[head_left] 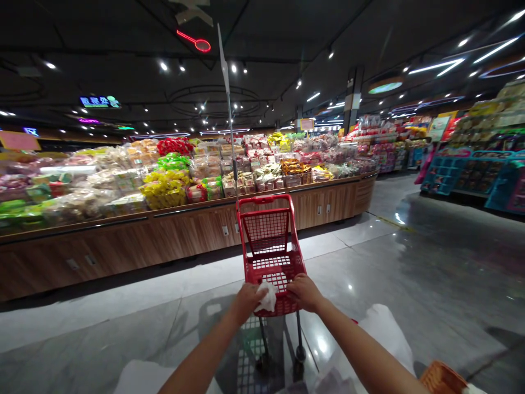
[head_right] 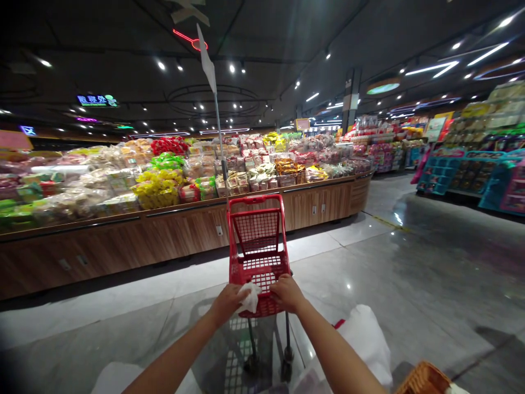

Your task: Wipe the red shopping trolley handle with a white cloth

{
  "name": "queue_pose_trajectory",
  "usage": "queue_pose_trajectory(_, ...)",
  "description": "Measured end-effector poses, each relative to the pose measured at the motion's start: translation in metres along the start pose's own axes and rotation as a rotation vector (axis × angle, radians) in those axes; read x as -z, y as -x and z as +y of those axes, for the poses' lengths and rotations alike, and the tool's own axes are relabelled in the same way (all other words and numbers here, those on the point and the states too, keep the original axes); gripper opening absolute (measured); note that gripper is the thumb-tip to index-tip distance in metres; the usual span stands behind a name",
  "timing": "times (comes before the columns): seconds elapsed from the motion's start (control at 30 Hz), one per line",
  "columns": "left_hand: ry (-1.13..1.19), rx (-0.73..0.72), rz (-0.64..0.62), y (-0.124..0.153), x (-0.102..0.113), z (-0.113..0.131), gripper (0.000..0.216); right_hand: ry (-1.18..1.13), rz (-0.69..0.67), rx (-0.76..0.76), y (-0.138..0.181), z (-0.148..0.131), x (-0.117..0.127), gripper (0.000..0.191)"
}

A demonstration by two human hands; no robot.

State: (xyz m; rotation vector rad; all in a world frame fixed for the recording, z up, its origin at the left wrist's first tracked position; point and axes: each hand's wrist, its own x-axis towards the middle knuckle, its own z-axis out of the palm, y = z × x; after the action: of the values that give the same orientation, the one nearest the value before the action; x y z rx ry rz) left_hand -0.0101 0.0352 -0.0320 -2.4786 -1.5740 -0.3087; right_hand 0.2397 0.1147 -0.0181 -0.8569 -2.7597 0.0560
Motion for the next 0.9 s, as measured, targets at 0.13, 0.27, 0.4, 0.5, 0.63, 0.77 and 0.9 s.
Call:
queue_pose_trajectory(0.13,0.007,-0.002,0.123,0.0,-0.011,0.024,0.043,0.033,0.069,-0.116,0.0,-0.014,-0.017,0.016)
queue_pose_trajectory(0.27,-0.038,-0.083,0.105,0.008,-0.007,0.009,0.047,-0.061,0.168,-0.196,0.003,-0.027,-0.036,0.026)
queue_pose_trajectory(0.4,-0.028,-0.196,0.024,0.026,0.016,-0.033,0.043,-0.169,0.219,-0.182,0.005,-0.025,-0.039,0.027)
queue_pose_trajectory(0.5,0.011,-0.157,0.004,0.037,0.027,-0.034,0.036,-0.212,0.27,-0.181,0.003,-0.022,-0.038,0.026)
queue_pose_trajectory(0.63,0.026,-0.171,-0.02,0.032,0.019,0.0,0.064,-0.216,0.286,-0.176,0.002,-0.017,-0.039,0.029)
queue_pose_trajectory(0.77,-0.017,-0.071,0.026,0.012,0.001,0.013,0.051,-0.211,0.286,-0.174,0.01,-0.006,-0.041,0.022)
queue_pose_trajectory(0.9,-0.025,-0.302,-0.107,-0.002,0.002,-0.004,0.047,-0.254,0.269,-0.133,0.024,0.009,-0.034,0.014)
